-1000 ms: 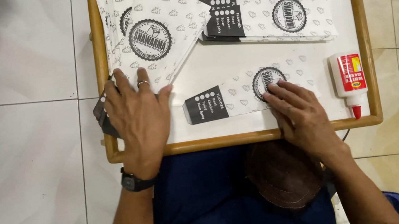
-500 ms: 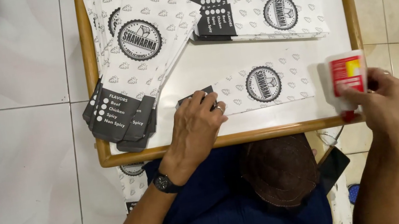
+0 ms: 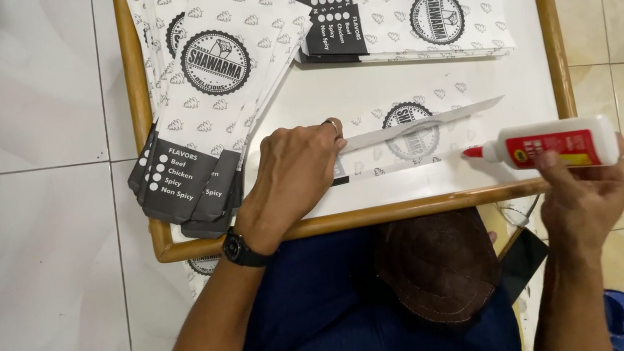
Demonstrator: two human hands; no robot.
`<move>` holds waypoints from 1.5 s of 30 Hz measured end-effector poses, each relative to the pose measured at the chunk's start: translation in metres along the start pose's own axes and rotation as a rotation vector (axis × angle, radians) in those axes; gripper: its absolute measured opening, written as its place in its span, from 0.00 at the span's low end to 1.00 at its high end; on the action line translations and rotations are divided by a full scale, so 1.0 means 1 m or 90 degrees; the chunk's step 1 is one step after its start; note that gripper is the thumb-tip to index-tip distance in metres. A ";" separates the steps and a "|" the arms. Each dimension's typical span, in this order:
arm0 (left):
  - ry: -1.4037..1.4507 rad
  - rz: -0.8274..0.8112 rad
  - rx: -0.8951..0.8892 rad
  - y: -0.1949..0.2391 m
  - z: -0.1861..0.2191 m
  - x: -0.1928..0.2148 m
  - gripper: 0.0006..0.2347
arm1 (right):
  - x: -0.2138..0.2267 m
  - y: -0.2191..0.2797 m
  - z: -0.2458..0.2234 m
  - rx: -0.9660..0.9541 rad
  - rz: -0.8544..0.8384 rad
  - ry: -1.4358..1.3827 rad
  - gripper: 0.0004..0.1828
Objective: The person applies adhesive from a bottle onto paper sleeves and attaches small rectangular labels to them, processing items one at a time on a small tray.
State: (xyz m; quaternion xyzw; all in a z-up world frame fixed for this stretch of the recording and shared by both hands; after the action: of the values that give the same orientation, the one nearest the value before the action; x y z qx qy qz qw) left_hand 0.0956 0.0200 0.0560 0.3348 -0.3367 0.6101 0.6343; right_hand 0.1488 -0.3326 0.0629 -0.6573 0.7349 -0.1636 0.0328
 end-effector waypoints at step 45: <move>0.158 -0.055 0.010 -0.027 -0.026 0.012 0.08 | -0.175 0.058 -0.020 0.143 -0.275 -0.079 0.17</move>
State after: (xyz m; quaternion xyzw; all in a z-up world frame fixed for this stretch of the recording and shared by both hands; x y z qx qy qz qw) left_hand 0.1236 0.0473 0.0513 0.2755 -0.2361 0.6218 0.6940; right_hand 0.1112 -0.1531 0.0365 -0.8000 0.5515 -0.2065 0.1152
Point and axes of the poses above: each hand's wrist, its own y-axis away from the middle knuckle, its own x-axis out of the back of the hand, z = x × y, the point moved 7 cm from there along -y, towards the middle knuckle, and after that the axes turned 5 degrees about x, right-handed, at the moved point
